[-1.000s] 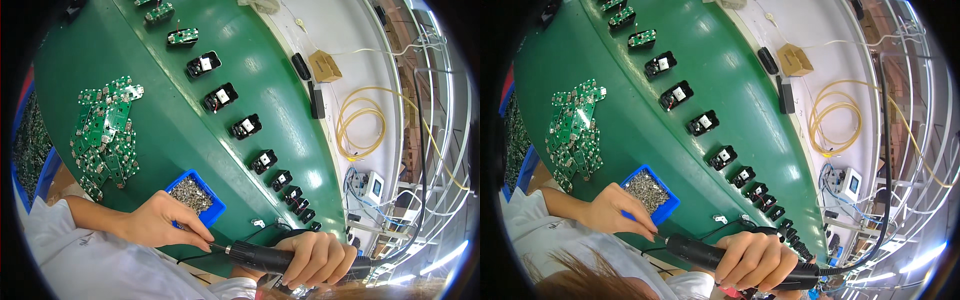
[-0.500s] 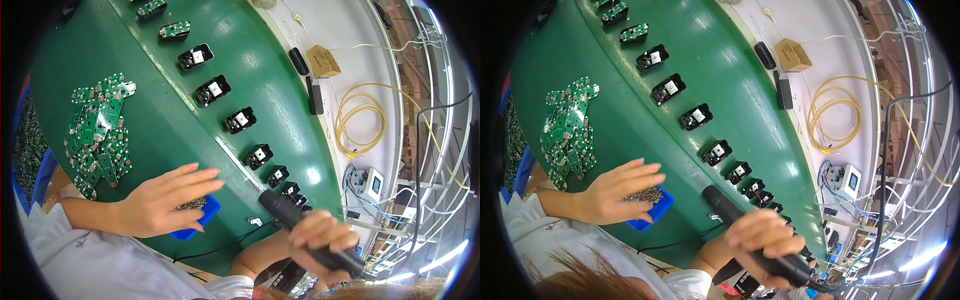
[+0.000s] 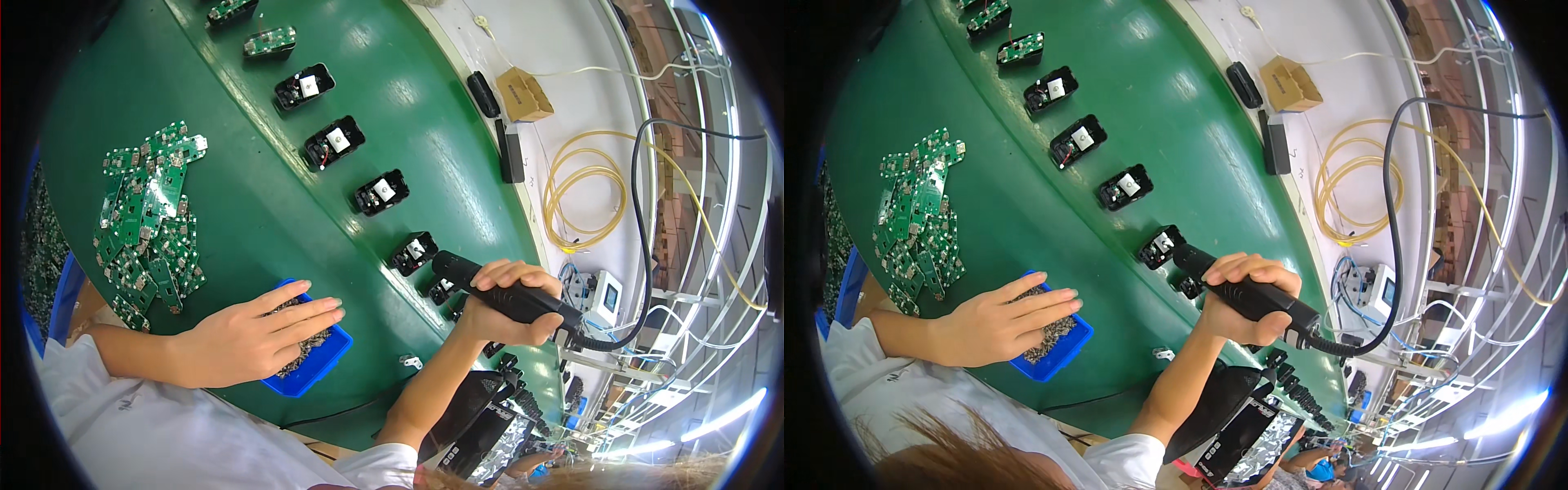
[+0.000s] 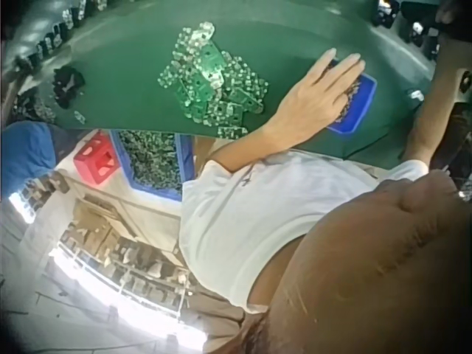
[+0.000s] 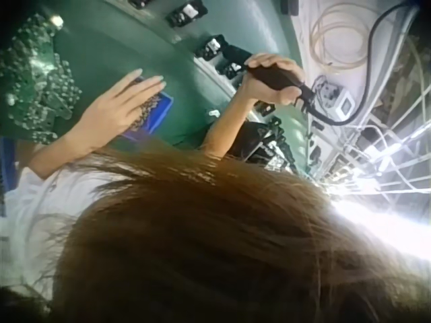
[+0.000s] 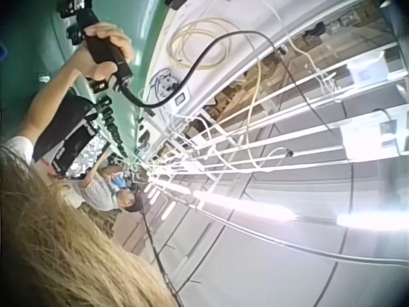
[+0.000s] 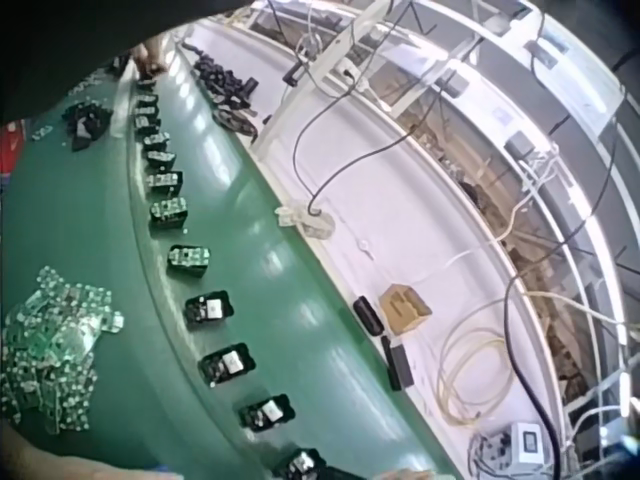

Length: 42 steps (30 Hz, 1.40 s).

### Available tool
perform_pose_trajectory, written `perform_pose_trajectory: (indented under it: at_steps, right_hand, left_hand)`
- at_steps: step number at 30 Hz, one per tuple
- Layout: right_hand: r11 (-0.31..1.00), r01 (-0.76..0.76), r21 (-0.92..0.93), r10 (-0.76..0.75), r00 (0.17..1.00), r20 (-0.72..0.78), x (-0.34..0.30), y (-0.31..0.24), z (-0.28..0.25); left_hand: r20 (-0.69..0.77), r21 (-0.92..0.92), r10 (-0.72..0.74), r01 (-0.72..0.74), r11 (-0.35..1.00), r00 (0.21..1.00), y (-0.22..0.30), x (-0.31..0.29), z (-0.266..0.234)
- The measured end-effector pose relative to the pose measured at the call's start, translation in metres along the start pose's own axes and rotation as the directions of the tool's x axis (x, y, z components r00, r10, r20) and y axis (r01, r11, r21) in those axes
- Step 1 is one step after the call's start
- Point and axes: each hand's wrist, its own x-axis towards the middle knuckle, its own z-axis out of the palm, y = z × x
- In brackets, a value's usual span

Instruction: Assemble electronic components into plastic housings using an electric screwdriver.

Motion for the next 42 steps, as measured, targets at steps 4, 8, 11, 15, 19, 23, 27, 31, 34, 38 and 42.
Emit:
perform_pose_trajectory:
  at_steps: [4, 8, 11, 15, 19, 23, 27, 31, 34, 38, 42]
  right_hand:
    - [0.999, -0.012, -0.031, 0.012, 1.0, -0.012, -0.002, 0.009, 0.001]
    - [1.0, -0.012, -0.008, 0.012, 0.998, 0.058, -0.005, 0.01, 0.003]
    - [0.999, -0.037, 0.001, 0.037, 0.99, 0.138, -0.01, 0.009, 0.011]
    - [0.999, -0.047, -0.024, 0.051, 0.978, 0.201, -0.012, 0.011, 0.014]
    - [0.998, -0.053, -0.029, 0.057, 0.983, 0.172, -0.007, 0.014, 0.01]
    - [0.988, -0.123, 0.097, 0.119, 0.992, 0.039, 0.001, 0.015, -0.004]
    - [0.966, -0.108, 0.234, 0.167, 0.954, -0.249, 0.004, 0.01, -0.018]
    - [0.874, -0.046, 0.483, 0.109, 0.989, -0.104, -0.006, -0.058, 0.008]
    - [0.8, -0.005, 0.6, 0.037, 0.998, -0.041, -0.025, -0.091, 0.045]
    - [0.659, 0.126, 0.742, -0.125, 0.991, -0.057, -0.036, -0.107, 0.092]
    - [0.556, 0.255, 0.791, -0.214, 0.964, -0.161, -0.038, -0.112, 0.107]
  left_hand:
    - [-0.048, -0.012, -0.021, 0.02, 1.0, 0.999, 0.001, -0.002, 0.005]
    - [-0.065, -0.039, -0.044, 0.041, 0.998, 0.997, 0.001, -0.003, 0.009]
    - [-0.051, -0.026, -0.037, 0.036, 0.999, 0.998, 0.0, -0.002, 0.008]
    - [-0.022, -0.026, -0.035, 0.034, 0.999, 0.999, 0.0, -0.001, 0.007]
    - [-0.001, -0.041, -0.014, 0.014, 0.999, 1.0, 0.0, 0.002, 0.003]
    - [-0.088, -0.069, -0.001, -0.005, 0.998, 0.996, -0.001, 0.0, 0.008]
    - [-0.281, -0.274, -0.015, -0.065, 0.96, 0.96, -0.001, -0.002, 0.014]
    - [-0.313, -0.587, -0.102, -0.108, 0.802, 0.944, 0.0, -0.01, 0.009]
    - [-0.282, -0.806, -0.27, -0.075, 0.587, 0.921, 0.002, -0.011, 0.011]
    - [-0.306, -0.889, -0.378, -0.12, 0.442, 0.874, 0.012, -0.001, -0.004]
    - [-0.317, -0.932, -0.443, -0.188, 0.311, 0.839, 0.023, 0.003, -0.007]
